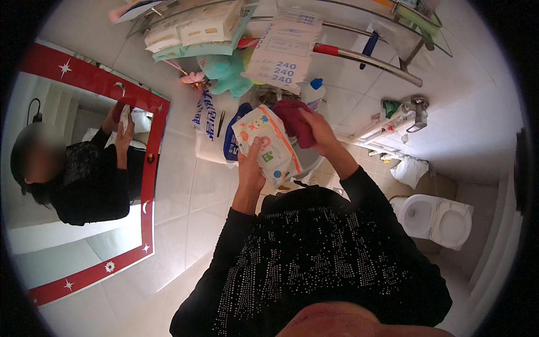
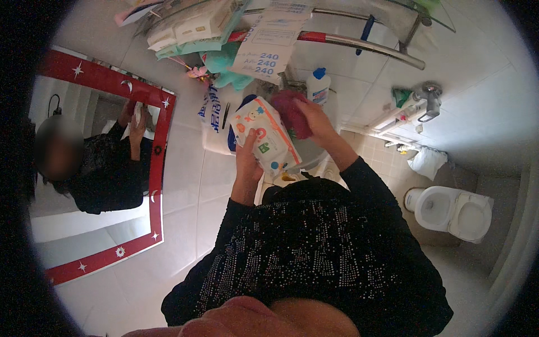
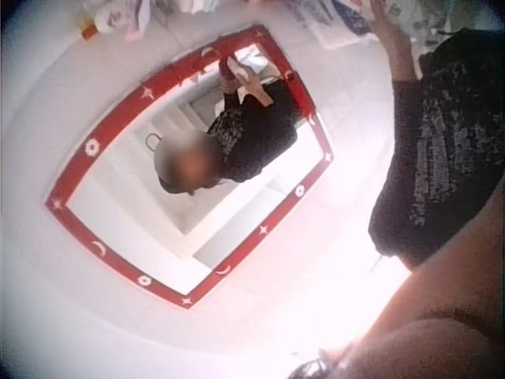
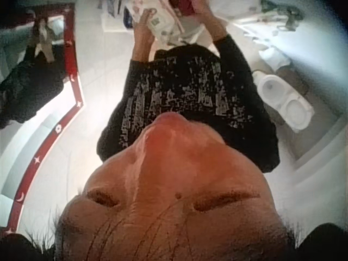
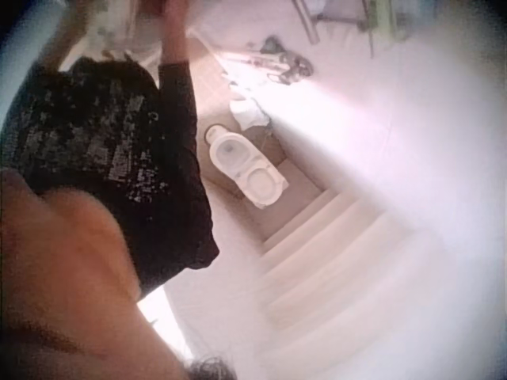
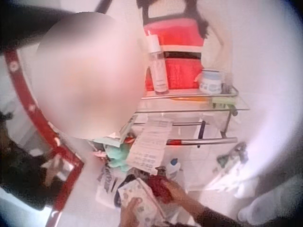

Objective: The person repeatedly wipes the surfaces of several small rectangular packages with a pink cloth in a bathroom. They pick up each package from a shelf, wipe it on multiple sides, and place it back on the shelf, repeating this process for multiple items.

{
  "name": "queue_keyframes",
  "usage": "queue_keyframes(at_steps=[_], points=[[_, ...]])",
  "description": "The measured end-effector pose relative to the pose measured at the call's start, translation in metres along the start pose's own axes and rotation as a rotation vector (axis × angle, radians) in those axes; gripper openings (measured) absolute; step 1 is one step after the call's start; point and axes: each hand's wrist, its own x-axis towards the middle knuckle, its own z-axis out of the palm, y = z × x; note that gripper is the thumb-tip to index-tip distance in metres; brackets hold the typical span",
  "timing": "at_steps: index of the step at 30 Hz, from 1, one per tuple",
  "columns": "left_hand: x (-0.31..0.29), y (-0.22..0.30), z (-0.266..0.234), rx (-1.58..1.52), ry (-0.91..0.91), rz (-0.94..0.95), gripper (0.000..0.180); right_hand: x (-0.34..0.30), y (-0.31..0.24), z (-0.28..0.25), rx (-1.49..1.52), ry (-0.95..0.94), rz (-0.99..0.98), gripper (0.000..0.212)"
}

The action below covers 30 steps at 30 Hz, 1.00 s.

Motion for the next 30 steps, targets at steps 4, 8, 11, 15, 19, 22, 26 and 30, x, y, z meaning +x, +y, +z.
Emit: queue_keyframes(at_steps=[4,8,11,15,19,22,26,30], points=[[0.004,-0.01,-0.001,0.021,0.003,0.05,0.044,-0.006,0.014,0.022,-0.598,-0.032,-0.231,0.048],[0.01,-0.013,-0.009,0.01,-0.005,0.078,0.044,-0.019,0.025,0.016,-0.74,-0.047,-0.241,0.054],[0.007,-0.006,-0.003,-0.028,0.112,0.138,0.041,-0.031,0.034,0.006,-0.779,-0.132,-0.129,0.05],[0.02,0.003,-0.019,-0.031,0.142,0.234,0.045,-0.051,0.052,-0.02,-0.586,-0.159,0.156,0.043],[0.023,0.012,-0.018,-0.223,0.103,0.17,0.045,-0.057,0.055,-0.031,-0.155,-0.017,0.35,0.051],[0.028,0.004,-0.019,-0.243,0.085,0.184,0.046,-0.055,0.054,-0.028,0.085,0.006,0.366,0.056],[0.029,-0.002,-0.014,-0.227,0.091,0.164,0.047,-0.049,0.064,-0.026,0.199,-0.037,0.323,0.055],[0.028,-0.004,-0.01,-0.205,0.081,0.187,0.046,-0.051,0.062,-0.022,0.247,-0.012,0.357,0.052]])
